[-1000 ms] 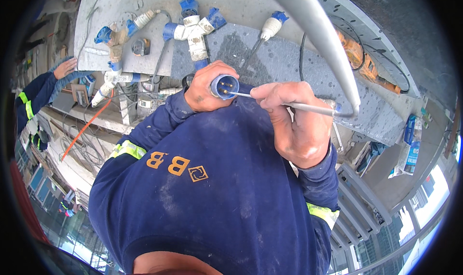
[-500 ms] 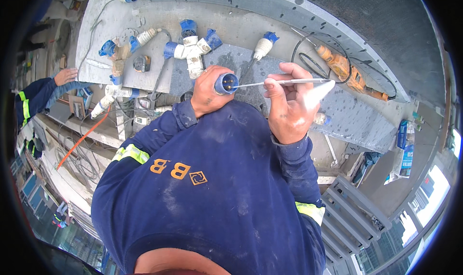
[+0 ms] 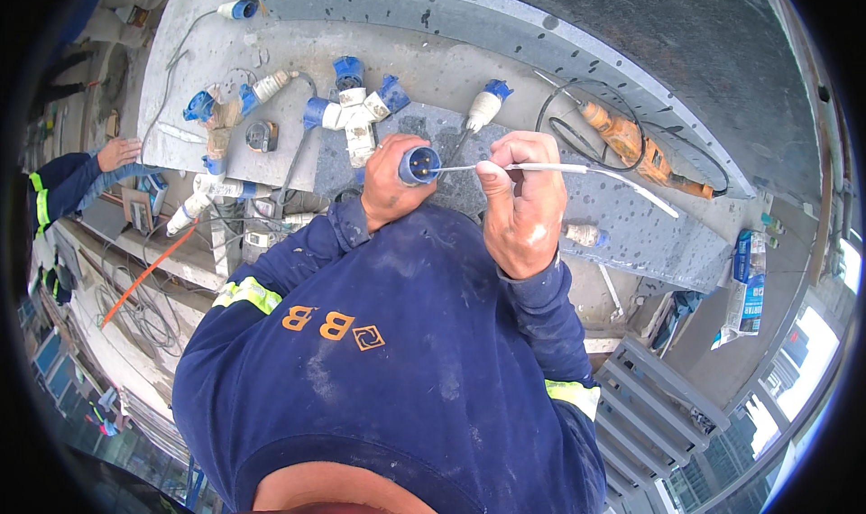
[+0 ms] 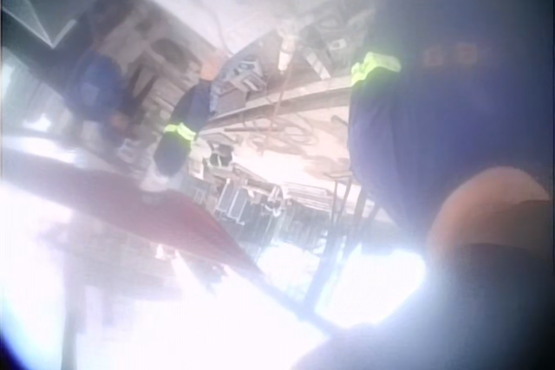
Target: The person inserts a white cable into a blue electrical plug and secures it by tightening the internal screws with a screwdriver. The person then holds the plug to show the connected cable.
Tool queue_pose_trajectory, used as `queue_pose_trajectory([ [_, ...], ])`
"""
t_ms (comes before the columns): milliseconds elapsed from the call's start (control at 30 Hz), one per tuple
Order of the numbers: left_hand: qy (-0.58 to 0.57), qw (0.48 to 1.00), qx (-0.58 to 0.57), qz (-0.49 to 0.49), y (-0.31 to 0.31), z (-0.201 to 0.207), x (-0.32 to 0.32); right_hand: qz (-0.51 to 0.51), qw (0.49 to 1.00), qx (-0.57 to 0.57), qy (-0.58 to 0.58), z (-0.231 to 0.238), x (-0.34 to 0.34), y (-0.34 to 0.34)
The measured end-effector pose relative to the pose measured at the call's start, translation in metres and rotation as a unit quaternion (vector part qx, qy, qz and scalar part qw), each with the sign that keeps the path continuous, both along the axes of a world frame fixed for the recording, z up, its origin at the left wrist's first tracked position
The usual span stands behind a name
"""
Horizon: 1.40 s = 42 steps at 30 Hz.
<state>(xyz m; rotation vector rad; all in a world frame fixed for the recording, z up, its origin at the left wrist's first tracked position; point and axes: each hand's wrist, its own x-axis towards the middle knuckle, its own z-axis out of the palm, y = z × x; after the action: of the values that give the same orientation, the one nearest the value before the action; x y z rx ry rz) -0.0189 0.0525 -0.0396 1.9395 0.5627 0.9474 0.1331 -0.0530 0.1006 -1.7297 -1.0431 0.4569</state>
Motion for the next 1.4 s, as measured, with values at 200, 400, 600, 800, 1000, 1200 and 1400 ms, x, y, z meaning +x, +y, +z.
queue_pose_trajectory([
  [200, -0.002, 1.0, -0.003, 0.012, 0.002, -0.006, -0.003, -0.022, 0.998, -0.05, -0.015, 0.012, 0.001, 0.005],
  [400, 0.0, 1.0, -0.009, 0.006, 0.006, -0.006, -0.004, -0.03, 0.997, -0.023, 0.063, 0.015, -0.002, 0.012],
  [600, 0.011, 0.999, -0.019, 0.03, 0.007, -0.005, -0.002, 0.014, 0.997, 0.009, 0.072, 0.0, 0.004, 0.013],
  [800, 0.008, 0.999, -0.02, 0.032, 0.007, -0.004, -0.001, 0.0, 1.0, 0.0, -0.019, -0.002, 0.005, 0.019],
  [1000, 0.002, 1.0, -0.014, 0.024, 0.008, -0.003, -0.002, -0.071, 0.986, 0.025, 0.147, 0.006, -0.006, 0.028],
  [1200, 0.001, 0.999, -0.022, 0.029, 0.006, -0.002, -0.002, 0.032, 0.98, 0.063, 0.188, 0.001, -0.004, 0.026],
  [1400, 0.002, 0.999, -0.019, 0.031, 0.006, -0.003, -0.001, 0.021, 0.985, 0.083, 0.151, -0.001, -0.002, 0.029],
])
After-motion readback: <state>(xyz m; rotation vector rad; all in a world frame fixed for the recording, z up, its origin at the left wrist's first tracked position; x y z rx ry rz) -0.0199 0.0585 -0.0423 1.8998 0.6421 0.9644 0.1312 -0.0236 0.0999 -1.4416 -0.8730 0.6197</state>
